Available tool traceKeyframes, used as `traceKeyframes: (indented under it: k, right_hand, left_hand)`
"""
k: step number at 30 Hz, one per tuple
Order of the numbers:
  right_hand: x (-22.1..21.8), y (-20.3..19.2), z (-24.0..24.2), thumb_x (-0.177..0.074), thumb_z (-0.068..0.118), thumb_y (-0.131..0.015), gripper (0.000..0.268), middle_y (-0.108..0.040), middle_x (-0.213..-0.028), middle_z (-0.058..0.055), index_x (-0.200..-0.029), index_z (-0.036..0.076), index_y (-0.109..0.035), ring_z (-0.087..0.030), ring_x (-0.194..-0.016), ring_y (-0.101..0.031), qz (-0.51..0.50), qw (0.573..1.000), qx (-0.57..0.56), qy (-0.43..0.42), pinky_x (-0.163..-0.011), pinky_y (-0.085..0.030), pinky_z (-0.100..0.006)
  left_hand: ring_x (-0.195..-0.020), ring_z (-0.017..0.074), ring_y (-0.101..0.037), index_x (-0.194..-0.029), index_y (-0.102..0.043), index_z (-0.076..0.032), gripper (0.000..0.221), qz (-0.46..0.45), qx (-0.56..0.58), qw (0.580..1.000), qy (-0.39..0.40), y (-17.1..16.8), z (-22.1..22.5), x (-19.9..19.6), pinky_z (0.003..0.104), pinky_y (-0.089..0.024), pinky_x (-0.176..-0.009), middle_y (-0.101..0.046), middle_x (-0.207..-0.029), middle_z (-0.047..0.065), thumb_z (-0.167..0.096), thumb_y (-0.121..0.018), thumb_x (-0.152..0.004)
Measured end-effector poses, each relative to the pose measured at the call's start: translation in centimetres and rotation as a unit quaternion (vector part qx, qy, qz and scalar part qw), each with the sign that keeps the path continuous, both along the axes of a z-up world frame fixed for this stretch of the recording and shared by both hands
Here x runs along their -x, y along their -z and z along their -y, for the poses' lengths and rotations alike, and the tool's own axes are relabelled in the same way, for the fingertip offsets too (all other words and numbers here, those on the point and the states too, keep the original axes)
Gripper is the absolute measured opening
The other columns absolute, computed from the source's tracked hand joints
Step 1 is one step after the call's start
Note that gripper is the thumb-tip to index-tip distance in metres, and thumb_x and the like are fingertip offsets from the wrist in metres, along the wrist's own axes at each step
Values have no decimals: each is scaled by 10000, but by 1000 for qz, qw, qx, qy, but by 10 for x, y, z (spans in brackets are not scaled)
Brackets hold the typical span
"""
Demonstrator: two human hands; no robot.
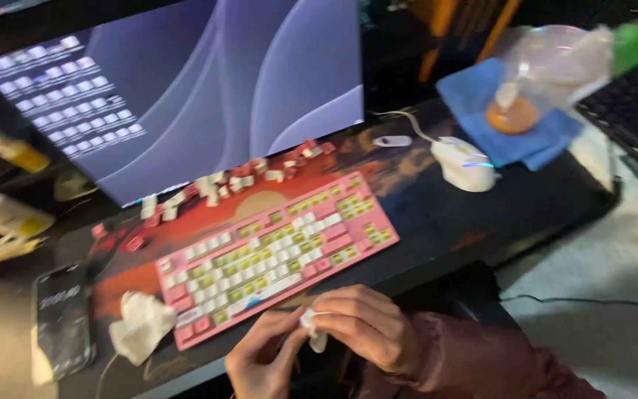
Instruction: Cleaning individual mechanical keyboard keycaps with a tissue and installing them onto the keyboard switches.
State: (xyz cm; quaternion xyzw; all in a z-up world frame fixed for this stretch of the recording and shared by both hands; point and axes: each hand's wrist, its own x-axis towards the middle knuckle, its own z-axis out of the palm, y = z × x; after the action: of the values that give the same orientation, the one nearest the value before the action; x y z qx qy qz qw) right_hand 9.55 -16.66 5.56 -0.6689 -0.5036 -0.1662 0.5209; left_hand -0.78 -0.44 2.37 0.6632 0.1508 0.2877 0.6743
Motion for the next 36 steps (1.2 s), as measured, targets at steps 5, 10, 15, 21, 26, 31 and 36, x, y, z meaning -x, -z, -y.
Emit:
traceKeyframes:
  k: [5,10,15,21,26,31,36]
  right_hand:
    - [-3,34,5,-1160,179,-886,279,-775,-1434,-186,-1408,79,-809,-395,-1265,-859,11,999,1,31,-1104,-788,-575]
    - [0,40,0,-1252,208,-779,258,-776,-1450,-138,-1495,124,-785,-361,-1286,-858,-12,999,5,39,-1117,-735,-582]
    - [3,52,-5,-1269,185,-783,275,-727,-1433,-133,-1540,147,-756,-356,-1283,-825,-39,999,-2,34,-1128,-721,-585]
    - [-1,61,-3,-1275,318,-807,382,-731,-1496,-146,-1613,163,-722,-382,-1343,-828,-29,999,-2,28,-1151,-727,-652]
    - [0,57,-7,-1278,347,-747,313,-791,-1372,-165,-1445,90,-808,-373,-1216,-866,-20,999,-18,35,-1048,-734,-606]
    - [-1,35,2,-1286,339,-774,363,-779,-1480,-162,-1580,132,-730,-388,-1284,-868,-25,999,-32,22,-1113,-752,-650]
    - [-17,22,12,-1195,108,-730,185,-786,-1401,-148,-1290,4,-849,-370,-1234,-830,96,995,42,5,-1119,-679,-541]
  left_hand:
    - [-898,296,-953,-1177,-1011,27,284,-97,4,995,-1,-9,0,5,383,-776,-745,-989,-990,199,5,-943,-902]
    - [-1015,261,-970,-1340,-920,-14,403,-21,-58,997,48,28,-14,8,332,-832,-897,-972,-1164,190,21,-902,-939]
    - [-1000,167,-950,-1362,-928,-70,390,-28,-123,989,71,52,-29,6,283,-769,-948,-979,-1125,111,-44,-901,-974]
    - [-886,141,-876,-1373,-943,-68,388,-68,-109,989,77,73,-37,6,270,-675,-839,-972,-1067,83,-86,-892,-989]
    - [-923,148,-884,-1362,-926,-55,399,-44,-128,988,71,104,-44,8,259,-691,-865,-952,-1082,88,-57,-916,-963]
    - [-937,131,-880,-1380,-888,-82,377,45,-136,987,72,77,-27,0,228,-692,-888,-944,-1088,95,-43,-890,-1005]
    - [-938,258,-814,-1151,-960,88,226,39,62,996,52,63,-9,-4,341,-647,-856,-870,-1012,192,52,-973,-928]
